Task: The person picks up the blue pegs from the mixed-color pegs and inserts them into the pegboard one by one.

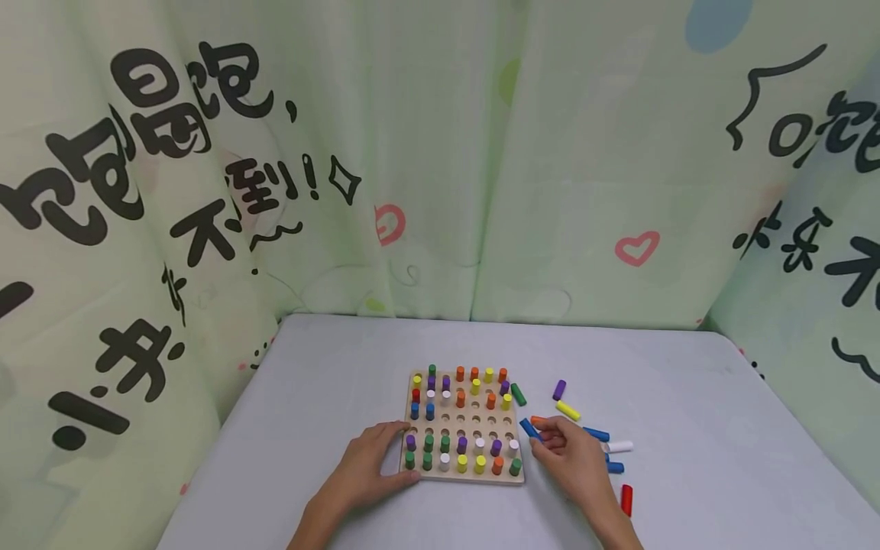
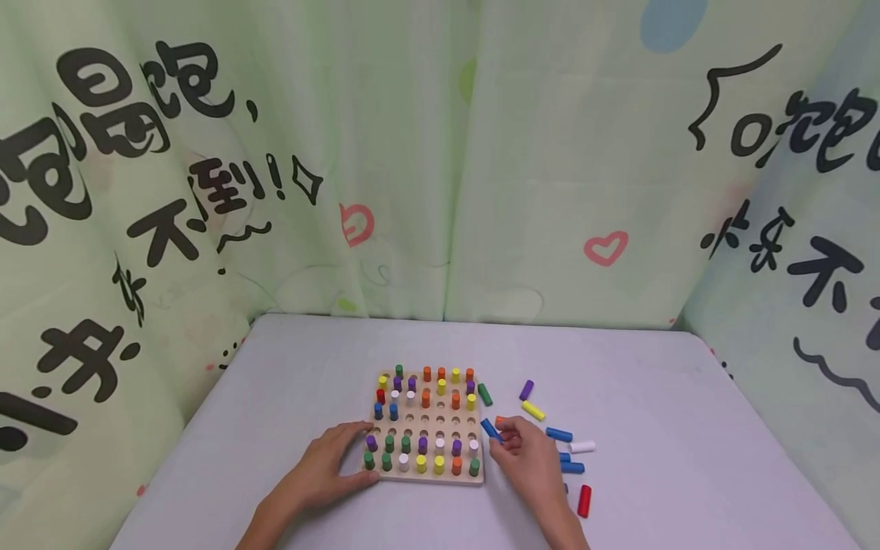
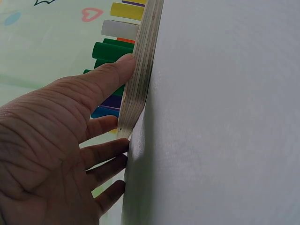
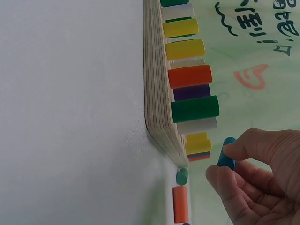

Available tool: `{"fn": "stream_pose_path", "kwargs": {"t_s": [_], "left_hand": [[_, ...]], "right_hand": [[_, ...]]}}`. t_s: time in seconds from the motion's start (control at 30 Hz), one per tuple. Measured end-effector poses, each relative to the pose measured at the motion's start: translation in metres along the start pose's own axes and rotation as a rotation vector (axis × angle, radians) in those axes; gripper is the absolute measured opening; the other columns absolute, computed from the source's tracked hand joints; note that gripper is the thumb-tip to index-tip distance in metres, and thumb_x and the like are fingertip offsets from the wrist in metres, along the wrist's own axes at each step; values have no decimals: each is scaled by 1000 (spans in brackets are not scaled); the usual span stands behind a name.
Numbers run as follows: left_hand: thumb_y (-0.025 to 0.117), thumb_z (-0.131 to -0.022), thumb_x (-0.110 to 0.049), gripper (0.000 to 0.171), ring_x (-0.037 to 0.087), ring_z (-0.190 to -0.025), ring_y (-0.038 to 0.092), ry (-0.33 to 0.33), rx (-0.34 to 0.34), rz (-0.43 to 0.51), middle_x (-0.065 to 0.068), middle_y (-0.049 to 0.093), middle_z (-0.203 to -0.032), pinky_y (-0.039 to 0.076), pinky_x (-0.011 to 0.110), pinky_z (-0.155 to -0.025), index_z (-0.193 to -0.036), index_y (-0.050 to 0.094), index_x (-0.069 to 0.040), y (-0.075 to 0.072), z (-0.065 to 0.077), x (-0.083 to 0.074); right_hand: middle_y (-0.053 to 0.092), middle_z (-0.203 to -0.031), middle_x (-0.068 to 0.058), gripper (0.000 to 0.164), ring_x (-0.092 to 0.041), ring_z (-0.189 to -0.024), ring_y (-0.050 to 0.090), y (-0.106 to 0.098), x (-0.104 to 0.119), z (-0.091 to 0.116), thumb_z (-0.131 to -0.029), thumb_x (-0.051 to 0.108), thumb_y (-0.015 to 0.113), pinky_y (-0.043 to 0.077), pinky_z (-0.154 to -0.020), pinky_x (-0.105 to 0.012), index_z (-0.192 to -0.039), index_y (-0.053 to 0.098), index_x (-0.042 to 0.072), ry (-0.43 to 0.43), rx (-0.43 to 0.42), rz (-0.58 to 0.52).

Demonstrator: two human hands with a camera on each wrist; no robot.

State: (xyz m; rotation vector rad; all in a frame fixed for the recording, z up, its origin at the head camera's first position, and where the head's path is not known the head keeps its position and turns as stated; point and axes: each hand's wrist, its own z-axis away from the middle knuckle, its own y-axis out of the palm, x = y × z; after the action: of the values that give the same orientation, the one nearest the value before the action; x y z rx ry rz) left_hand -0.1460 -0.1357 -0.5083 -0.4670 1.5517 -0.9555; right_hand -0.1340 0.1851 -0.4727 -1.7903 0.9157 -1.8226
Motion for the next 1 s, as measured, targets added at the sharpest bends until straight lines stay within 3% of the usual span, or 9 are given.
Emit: {"fn": "stream_pose_path", "kwargs": {"t_s": [1.0], "left_hand": [[79, -83, -55, 78, 40, -137, 49, 6, 2, -2, 16, 55, -145, 38, 66, -111, -143, 54, -13, 0, 1, 0]], "right_hand": [[68, -91, -2, 19, -13, -80, 64, 22, 43, -3, -87, 4, 80, 61, -73, -24, -104, 72, 5, -132, 33, -103]]}}
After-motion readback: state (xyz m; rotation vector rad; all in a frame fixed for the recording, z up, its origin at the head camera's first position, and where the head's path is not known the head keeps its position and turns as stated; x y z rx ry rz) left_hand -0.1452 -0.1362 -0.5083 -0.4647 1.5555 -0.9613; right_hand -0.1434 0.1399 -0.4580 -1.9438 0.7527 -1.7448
